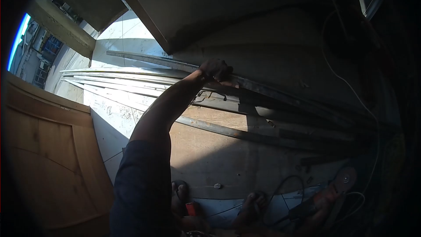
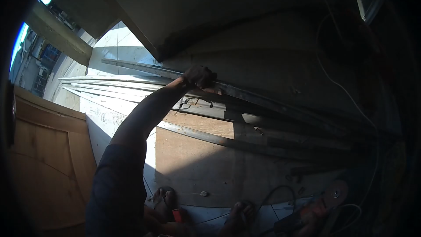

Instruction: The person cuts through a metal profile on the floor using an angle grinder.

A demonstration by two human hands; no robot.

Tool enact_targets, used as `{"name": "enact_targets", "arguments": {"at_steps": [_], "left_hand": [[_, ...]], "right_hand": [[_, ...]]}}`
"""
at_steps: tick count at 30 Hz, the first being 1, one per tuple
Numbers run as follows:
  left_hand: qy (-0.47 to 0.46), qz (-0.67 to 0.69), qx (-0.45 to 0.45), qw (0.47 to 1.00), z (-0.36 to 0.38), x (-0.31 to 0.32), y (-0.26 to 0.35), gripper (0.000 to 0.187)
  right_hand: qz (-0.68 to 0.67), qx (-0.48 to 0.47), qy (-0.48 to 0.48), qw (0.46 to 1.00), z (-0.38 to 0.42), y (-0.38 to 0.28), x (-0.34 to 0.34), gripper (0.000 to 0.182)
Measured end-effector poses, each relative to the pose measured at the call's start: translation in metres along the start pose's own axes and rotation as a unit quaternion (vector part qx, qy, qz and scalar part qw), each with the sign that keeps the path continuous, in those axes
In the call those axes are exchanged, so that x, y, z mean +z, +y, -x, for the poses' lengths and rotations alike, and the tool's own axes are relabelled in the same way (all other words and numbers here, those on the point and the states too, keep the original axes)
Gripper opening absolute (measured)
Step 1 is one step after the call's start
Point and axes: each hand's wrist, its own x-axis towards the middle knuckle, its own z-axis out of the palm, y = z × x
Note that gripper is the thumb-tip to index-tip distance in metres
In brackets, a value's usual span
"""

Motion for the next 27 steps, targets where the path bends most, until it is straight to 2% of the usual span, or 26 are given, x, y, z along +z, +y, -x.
{"name": "enact_targets", "arguments": {"at_steps": [1,2,4,6,8,9,11,13,15,16,18,19,21,22,24,26,27], "left_hand": [[-0.002,0.007,0.005,1.0,-0.008,0.003,0.003,0.057],[0.0,0.01,0.009,1.0,-0.013,0.006,0.006,0.058],[-0.002,0.016,0.012,1.0,-0.02,0.015,0.01,0.06],[0.088,-0.042,0.043,0.994,-0.025,0.03,0.015,0.064],[0.072,-0.024,0.031,0.997,-0.037,0.038,0.012,0.067],[0.057,-0.008,0.02,0.998,-0.044,0.044,0.011,0.071],[0.123,-0.047,0.056,0.99,-0.054,0.06,0.002,0.067],[0.178,-0.054,0.044,0.982,-0.062,0.074,0.0,0.068],[0.001,0.004,-0.047,0.999,-0.082,0.043,0.019,0.068],[0.011,0.005,-0.043,0.999,-0.087,0.049,0.02,0.068],[0.024,0.008,-0.032,0.999,-0.098,0.057,0.024,0.067],[0.01,-0.008,-0.04,0.999,-0.104,0.056,0.028,0.063],[-0.004,-0.021,-0.045,0.999,-0.113,0.06,0.03,0.06],[0.022,-0.031,-0.01,0.999,-0.116,0.063,0.03,0.055],[0.042,-0.037,0.035,0.998,-0.116,0.067,0.031,0.05],[0.093,0.063,-0.01,0.994,-0.113,0.054,0.038,0.044],[0.09,0.064,0.006,0.994,-0.11,0.049,0.046,0.044]], "right_hand": [[-0.032,-0.052,-0.029,0.998,-0.011,-0.066,-0.052,0.039],[-0.034,-0.044,-0.032,0.998,0.008,-0.035,-0.058,0.039],[-0.123,0.01,0.023,0.992,0.036,0.025,-0.065,0.041],[-0.211,0.063,0.078,0.972,0.056,0.079,-0.067,0.042],[-0.294,0.118,0.138,0.938,0.071,0.125,-0.062,0.044],[-0.334,0.148,0.172,0.915,0.078,0.142,-0.057,0.045],[-0.396,0.207,0.259,0.857,0.102,0.168,-0.044,0.047],[-0.437,0.255,0.368,0.78,0.128,0.182,-0.03,0.049],[-0.469,0.285,0.478,0.686,0.142,0.189,-0.014,0.051],[-0.485,0.293,0.527,0.633,0.138,0.191,-0.008,0.052],[-0.329,0.3,0.562,0.697,0.124,0.18,-0.019,0.067],[-0.323,0.301,0.571,0.692,0.114,0.176,-0.024,0.067],[-0.391,0.267,0.54,0.695,0.099,0.17,-0.031,0.074],[-0.372,0.25,0.55,0.704,0.1,0.172,-0.027,0.067],[-0.389,0.249,0.543,0.701,0.097,0.17,-0.03,0.068],[-0.407,0.241,0.545,0.692,0.091,0.167,-0.036,0.069],[-0.41,0.241,0.537,0.697,0.088,0.165,-0.038,0.067]]}}
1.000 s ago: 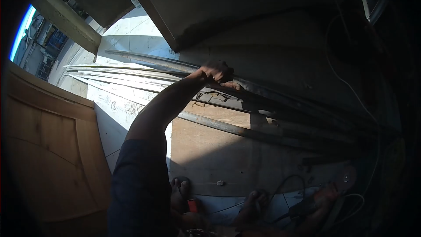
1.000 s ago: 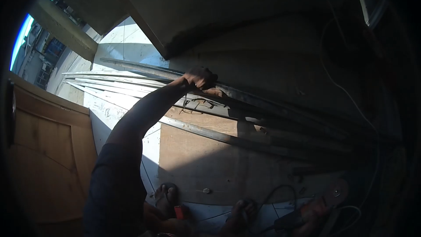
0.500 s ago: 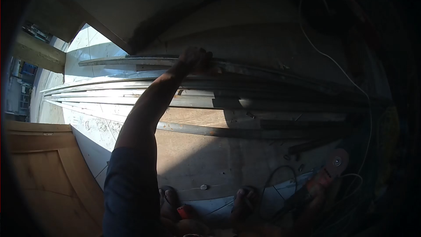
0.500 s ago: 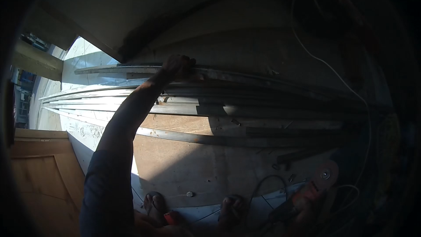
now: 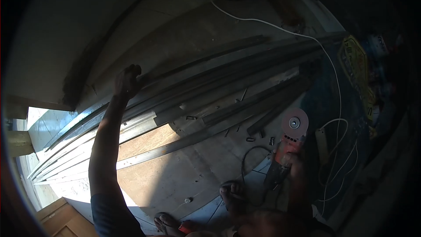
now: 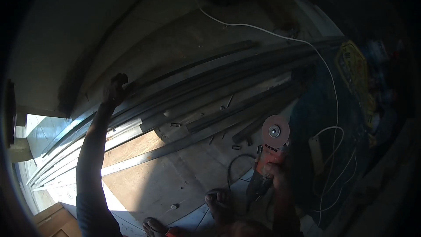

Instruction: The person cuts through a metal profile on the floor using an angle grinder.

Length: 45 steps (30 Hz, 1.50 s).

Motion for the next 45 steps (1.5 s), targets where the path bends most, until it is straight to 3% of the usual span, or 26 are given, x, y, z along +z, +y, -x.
{"name": "enact_targets", "arguments": {"at_steps": [2,6,8,10,12,14,18,20,24,26,28,33,37,39,45], "left_hand": [[0.141,0.027,0.06,0.988,0.022,-0.006,0.024,0.032],[0.08,0.074,0.116,0.987,0.1,-0.008,0.072,0.029],[-0.008,0.094,0.111,0.989,0.134,-0.011,0.094,0.03],[-0.008,0.131,0.12,0.984,0.157,-0.003,0.114,0.033],[-0.001,0.135,0.105,0.985,0.164,-0.003,0.145,0.04],[-0.052,0.157,0.121,0.979,0.167,0.009,0.165,0.059],[-0.068,0.141,0.162,0.974,0.144,0.034,0.216,0.064],[-0.049,0.069,0.12,0.989,0.128,0.036,0.241,0.065],[-0.12,0.084,0.126,0.981,0.11,0.052,0.248,0.062],[-0.092,0.1,0.149,0.979,0.11,0.055,0.245,0.058],[-0.105,0.176,0.102,0.973,0.109,0.052,0.244,0.057],[-0.051,0.215,0.108,0.969,0.113,0.048,0.248,0.063],[-0.064,0.2,0.106,0.972,0.114,0.051,0.247,0.063],[-0.025,0.158,0.161,0.974,0.108,0.052,0.249,0.061],[-0.039,0.186,0.175,0.966,0.091,0.055,0.265,0.059]], "right_hand": [[-0.004,0.012,0.012,1.0,0.002,-0.002,-0.002,0.066],[-0.051,0.016,-0.015,0.998,-0.002,0.005,-0.002,0.065],[-0.062,0.023,-0.008,0.998,0.0,0.004,-0.001,0.064],[-0.078,0.051,-0.018,0.995,0.0,0.009,-0.002,0.064],[-0.108,0.05,-0.01,0.993,0.001,0.018,-0.001,0.062],[-0.134,0.066,-0.017,0.989,0.0,0.016,0.006,0.06],[-0.173,0.087,-0.015,0.981,0.001,0.019,0.012,0.052],[-0.185,0.087,-0.013,0.979,0.0,0.027,0.012,0.051],[-0.177,0.077,-0.016,0.981,0.005,0.022,0.012,0.05],[-0.193,0.064,-0.02,0.979,0.007,0.02,0.011,0.05],[-0.196,0.048,-0.025,0.979,0.007,0.018,0.01,0.047],[-0.206,0.039,-0.028,0.977,0.005,0.023,0.003,0.043],[-0.195,0.044,-0.023,0.979,0.009,0.023,-0.004,0.042],[-0.204,0.044,-0.021,0.978,0.009,0.025,-0.008,0.042],[-0.212,0.04,-0.021,0.976,0.016,0.01,-0.015,0.038]]}}
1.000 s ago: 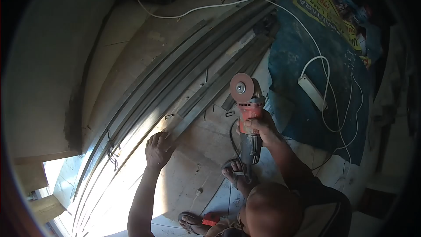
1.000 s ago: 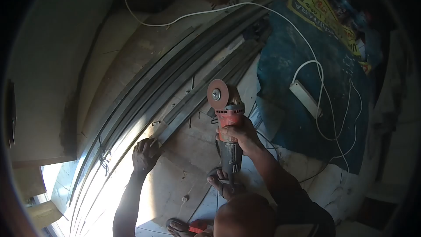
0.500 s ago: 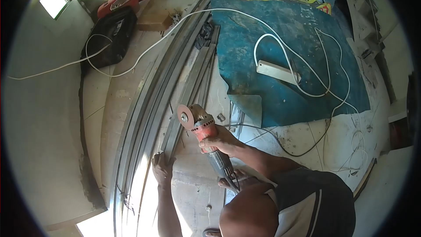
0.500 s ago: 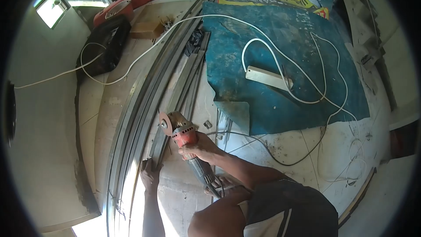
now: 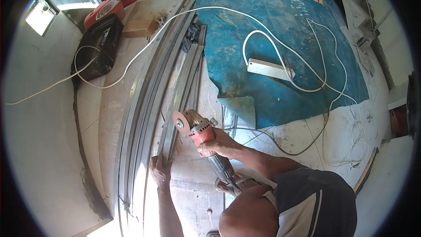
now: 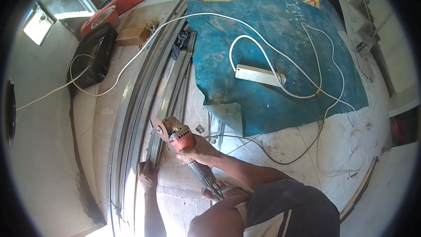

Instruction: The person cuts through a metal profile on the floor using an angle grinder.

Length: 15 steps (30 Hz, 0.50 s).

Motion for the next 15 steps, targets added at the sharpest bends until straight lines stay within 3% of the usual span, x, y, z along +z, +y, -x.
{"name": "enact_targets", "arguments": {"at_steps": [4,15], "left_hand": [[0.015,0.019,0.012,1.0,-0.006,0.004,0.006,0.057],[0.013,0.048,-0.068,0.996,0.014,0.006,0.001,0.06]], "right_hand": [[0.002,-0.007,-0.013,1.0,-0.001,0.0,-0.005,0.036],[-0.003,-0.01,-0.009,1.0,-0.002,0.003,-0.008,0.038]]}}
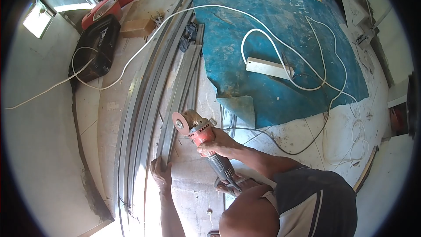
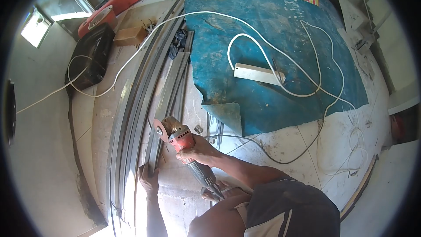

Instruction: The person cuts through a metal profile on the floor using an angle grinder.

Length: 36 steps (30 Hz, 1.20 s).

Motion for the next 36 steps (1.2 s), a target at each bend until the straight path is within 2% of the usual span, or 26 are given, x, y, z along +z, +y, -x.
{"name": "enact_targets", "arguments": {"at_steps": [6,13,18,24,34,36], "left_hand": [[0.001,0.042,-0.057,0.997,-0.005,0.006,0.007,0.062],[0.014,-0.008,-0.042,0.999,-0.005,0.012,0.01,0.058],[0.063,-0.06,0.008,0.996,-0.004,0.011,0.02,0.051],[0.064,-0.05,-0.036,0.996,0.004,0.014,0.012,0.049],[0.053,-0.036,-0.049,0.997,-0.004,0.009,0.024,0.05],[0.058,-0.044,-0.03,0.997,-0.008,0.009,0.028,0.05]], "right_hand": [[0.018,0.014,-0.001,1.0,0.002,-0.006,0.007,0.038],[0.02,0.012,0.008,1.0,-0.001,0.002,0.004,0.035],[0.014,0.006,0.002,1.0,-0.001,0.002,0.005,0.031],[0.024,0.004,-0.007,1.0,-0.001,-0.001,0.01,0.029],[0.044,0.018,-0.006,0.999,-0.003,0.002,0.011,0.033],[0.02,0.025,-0.02,0.999,-0.003,0.003,0.009,0.034]]}}
